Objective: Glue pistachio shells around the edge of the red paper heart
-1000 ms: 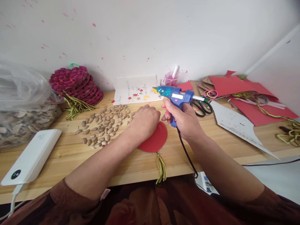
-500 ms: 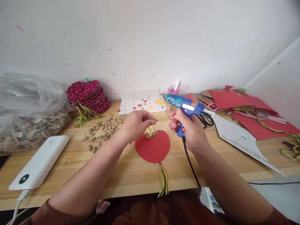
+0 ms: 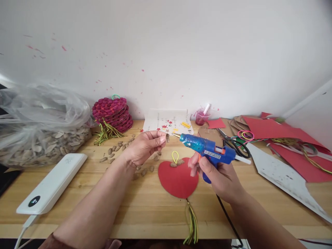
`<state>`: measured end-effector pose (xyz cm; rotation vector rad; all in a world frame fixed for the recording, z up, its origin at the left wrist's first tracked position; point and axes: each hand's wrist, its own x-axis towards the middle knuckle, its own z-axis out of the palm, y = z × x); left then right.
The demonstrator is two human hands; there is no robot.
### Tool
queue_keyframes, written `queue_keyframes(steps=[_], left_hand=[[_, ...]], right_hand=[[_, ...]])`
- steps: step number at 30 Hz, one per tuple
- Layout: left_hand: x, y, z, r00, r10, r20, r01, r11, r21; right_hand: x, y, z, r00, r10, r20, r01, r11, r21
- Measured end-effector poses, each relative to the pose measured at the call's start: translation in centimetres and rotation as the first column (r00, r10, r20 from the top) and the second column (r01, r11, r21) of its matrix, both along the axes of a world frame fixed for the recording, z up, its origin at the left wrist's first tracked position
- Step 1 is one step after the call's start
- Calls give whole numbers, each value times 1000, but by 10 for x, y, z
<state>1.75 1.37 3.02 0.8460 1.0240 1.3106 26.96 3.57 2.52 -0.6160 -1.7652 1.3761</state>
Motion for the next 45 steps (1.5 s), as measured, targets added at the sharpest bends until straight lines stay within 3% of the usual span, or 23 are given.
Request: queue_keyframes(steps=[7, 13, 45], left_hand=[[1, -1, 0, 1000, 16, 2, -16, 1000, -24], [2, -3, 3, 1000, 14, -3, -14, 999, -30], [3, -3, 4, 1000, -23, -20, 23, 1000, -9]], right_hand=[[2, -2, -4, 990, -49, 131, 27, 986, 166], [-2, -2, 4, 986, -84, 141, 47, 968, 246], [-2, -3, -2, 984, -127, 123, 103, 978, 182]])
